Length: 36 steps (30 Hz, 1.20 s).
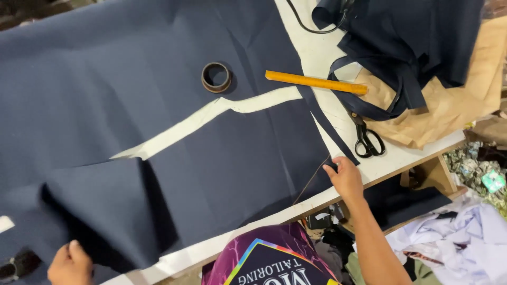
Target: The person measures and marks a large piece of dark blue fabric using a ruler and chalk. They then use shears to cut the fabric along the marked lines. After cutting, the person folds the fabric and marks it again with chalk.
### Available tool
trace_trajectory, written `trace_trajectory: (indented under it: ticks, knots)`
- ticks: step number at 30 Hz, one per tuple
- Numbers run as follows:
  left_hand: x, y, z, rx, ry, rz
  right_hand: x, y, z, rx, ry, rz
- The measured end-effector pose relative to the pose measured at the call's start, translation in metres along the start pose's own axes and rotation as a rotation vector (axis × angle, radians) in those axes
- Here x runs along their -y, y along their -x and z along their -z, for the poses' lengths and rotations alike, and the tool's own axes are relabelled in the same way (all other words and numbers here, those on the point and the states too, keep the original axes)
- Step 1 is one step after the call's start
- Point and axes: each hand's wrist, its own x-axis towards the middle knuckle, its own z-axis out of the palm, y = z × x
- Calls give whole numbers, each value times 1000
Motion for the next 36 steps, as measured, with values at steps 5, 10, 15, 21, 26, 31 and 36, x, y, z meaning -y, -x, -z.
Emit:
trace_trajectory:
  ticks: [5,10,15,21,26,31,36]
  knots:
    - [-67,-36,44,-175,193,-272,-3,21,-5,-117,-304,-101]
    - [-219,-64,118,-159,362,-652,22,45,-39,-131,-741,-123]
    - [-364,-22,39,126,696,-933,75,23,-75,21,-951,321]
    - [-516,-2,-12,205,506,-998,190,-54,-72,97,-862,418]
    - [-536,7,-45,185,453,-962,229,-107,-87,159,-751,431]
    - [-537,4,-58,165,438,-950,236,-133,-104,128,-523,542]
    - [-536,1,-65,215,455,-952,241,-133,-96,97,-462,681]
